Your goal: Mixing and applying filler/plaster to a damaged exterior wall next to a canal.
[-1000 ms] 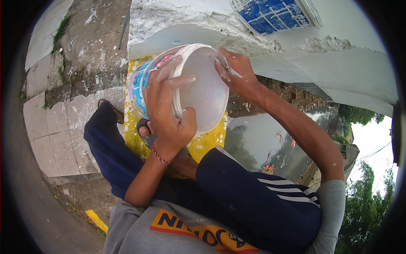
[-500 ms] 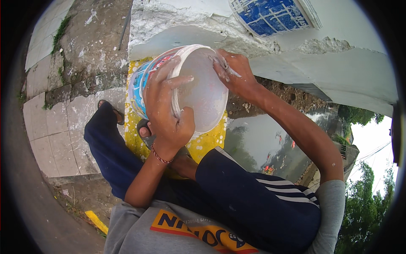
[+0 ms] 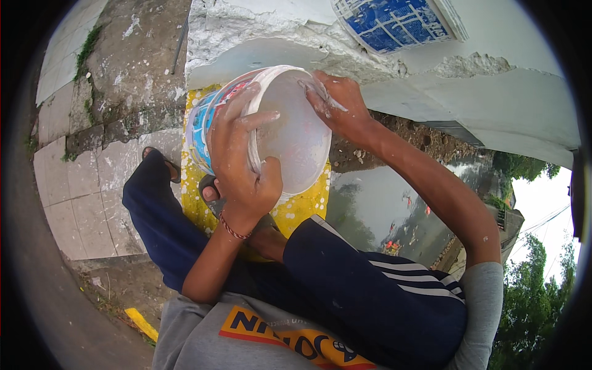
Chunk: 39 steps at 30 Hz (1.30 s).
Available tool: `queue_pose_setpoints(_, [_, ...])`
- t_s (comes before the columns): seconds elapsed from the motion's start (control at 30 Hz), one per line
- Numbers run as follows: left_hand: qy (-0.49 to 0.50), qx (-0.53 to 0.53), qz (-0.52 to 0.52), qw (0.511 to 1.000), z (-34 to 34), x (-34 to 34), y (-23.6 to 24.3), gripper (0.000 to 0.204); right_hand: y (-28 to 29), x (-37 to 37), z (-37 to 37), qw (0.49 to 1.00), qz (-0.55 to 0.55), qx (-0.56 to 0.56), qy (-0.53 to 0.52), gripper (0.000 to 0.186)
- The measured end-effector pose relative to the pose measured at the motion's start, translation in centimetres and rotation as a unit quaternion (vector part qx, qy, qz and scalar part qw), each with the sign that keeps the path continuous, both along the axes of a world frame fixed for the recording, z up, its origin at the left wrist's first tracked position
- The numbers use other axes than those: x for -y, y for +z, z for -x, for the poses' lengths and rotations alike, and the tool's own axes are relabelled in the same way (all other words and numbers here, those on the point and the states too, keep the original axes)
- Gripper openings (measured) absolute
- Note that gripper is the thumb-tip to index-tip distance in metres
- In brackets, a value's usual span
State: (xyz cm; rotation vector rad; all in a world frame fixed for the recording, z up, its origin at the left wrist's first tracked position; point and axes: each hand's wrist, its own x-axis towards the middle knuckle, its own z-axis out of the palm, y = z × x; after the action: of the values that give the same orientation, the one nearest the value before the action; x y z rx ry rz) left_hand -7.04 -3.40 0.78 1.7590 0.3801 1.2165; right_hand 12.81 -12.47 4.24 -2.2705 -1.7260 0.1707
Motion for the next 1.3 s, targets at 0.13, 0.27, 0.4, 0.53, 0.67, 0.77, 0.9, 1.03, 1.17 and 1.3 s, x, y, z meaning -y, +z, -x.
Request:
queue_pose_setpoints(0.13, [0.003,-0.002,0.000,1.000,0.1,0.0,0.0,0.047,0.2,-0.2,0.2,1.000,0.001,-0.008,-0.002,0.024])
queue_pose_setpoints(0.27, [0.004,-0.001,-0.003,1.000,0.0,-0.2,0.0,0.047,0.2,-0.4,0.4,1.000,-0.019,-0.017,-0.012,0.022])
queue_pose_setpoints(0.4, [0.000,0.005,0.005,1.000,0.0,-0.2,-0.2,0.046,-0.2,-0.1,-0.4,0.998,-0.044,-0.037,0.017,0.021])
queue_pose_setpoints(0.53, [-0.005,0.000,0.005,1.000,0.1,-0.1,0.0,0.046,0.2,0.0,-0.6,0.997,-0.040,-0.065,0.033,0.022])
queue_pose_setpoints(0.67, [-0.004,0.008,0.007,1.000,0.0,-0.1,-0.1,0.046,0.2,0.1,-0.2,0.996,-0.041,-0.074,0.015,0.021])
queue_pose_setpoints(0.77, [0.000,-0.002,0.006,1.000,0.0,0.0,-0.1,0.046,0.2,0.0,-0.1,0.999,-0.026,-0.044,0.008,0.022])
queue_pose_setpoints(0.9, [0.000,0.003,0.008,1.000,-0.1,-0.1,0.0,0.046,0.1,-0.1,-0.2,0.999,-0.032,-0.040,0.013,0.024])
queue_pose_setpoints(1.03, [0.001,0.001,0.004,1.000,0.0,0.0,0.1,0.046,0.1,-0.1,-0.1,0.999,-0.027,-0.044,0.005,0.024])
queue_pose_setpoints(1.17, [0.006,-0.002,0.002,1.000,0.0,0.0,0.0,0.047,-0.4,0.0,-0.4,0.997,-0.055,-0.031,0.034,0.027])
queue_pose_setpoints(1.3, [0.000,0.000,0.003,1.000,0.0,0.2,0.2,0.045,0.0,0.4,-0.6,0.998,-0.041,-0.046,0.034,0.028])
